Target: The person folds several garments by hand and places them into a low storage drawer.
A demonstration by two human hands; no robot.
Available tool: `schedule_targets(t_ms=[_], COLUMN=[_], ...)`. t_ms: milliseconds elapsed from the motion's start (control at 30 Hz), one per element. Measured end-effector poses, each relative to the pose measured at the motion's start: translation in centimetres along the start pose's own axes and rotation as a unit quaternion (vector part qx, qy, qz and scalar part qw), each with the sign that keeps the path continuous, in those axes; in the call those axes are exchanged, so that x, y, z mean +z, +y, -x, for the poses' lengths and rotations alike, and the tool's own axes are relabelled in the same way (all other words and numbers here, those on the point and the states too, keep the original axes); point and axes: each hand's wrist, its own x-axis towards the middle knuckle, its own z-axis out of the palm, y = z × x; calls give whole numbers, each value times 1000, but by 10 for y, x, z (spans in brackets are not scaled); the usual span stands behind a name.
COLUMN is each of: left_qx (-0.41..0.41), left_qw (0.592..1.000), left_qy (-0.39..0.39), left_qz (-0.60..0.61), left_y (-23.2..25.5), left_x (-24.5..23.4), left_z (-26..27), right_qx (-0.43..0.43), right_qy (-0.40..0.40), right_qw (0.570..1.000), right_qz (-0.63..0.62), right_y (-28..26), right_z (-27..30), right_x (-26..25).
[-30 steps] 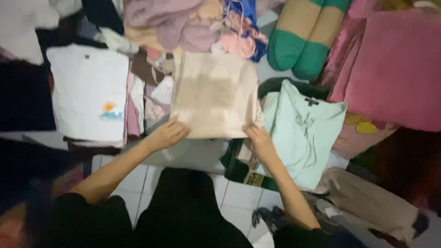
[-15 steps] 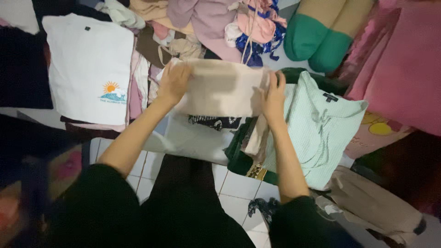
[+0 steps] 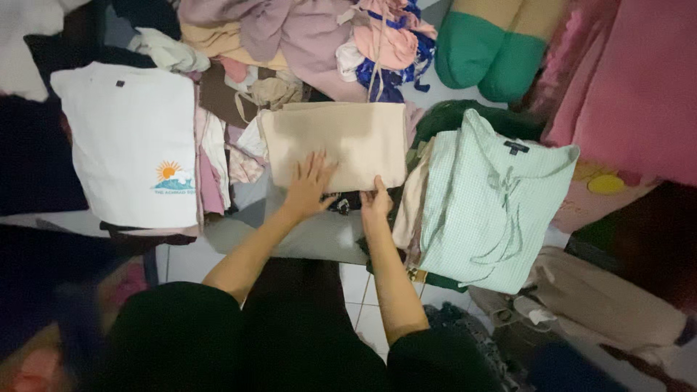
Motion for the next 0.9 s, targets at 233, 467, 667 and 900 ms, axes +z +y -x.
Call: schedule_targets(t_ms=[233, 467, 667, 900], left_qx=[-48, -58, 72, 348], left_qw=[998, 960, 980, 918], left_qy=[37, 221, 129, 189], left_qz=[0, 164, 137, 31], left_y=[11, -26, -21, 155], left_x=[17, 10, -95, -216], left_z=[-14, -2, -48, -204], right_qx=[-227, -120, -130, -327], right_qy=[122, -120, 22, -101], right_qw=[952, 986, 991, 913], right_qz=[165, -1, 28, -220], right_y=[-32, -64, -123, -262], right_z=[36, 108, 144, 203], right_x=[69, 129, 127, 62])
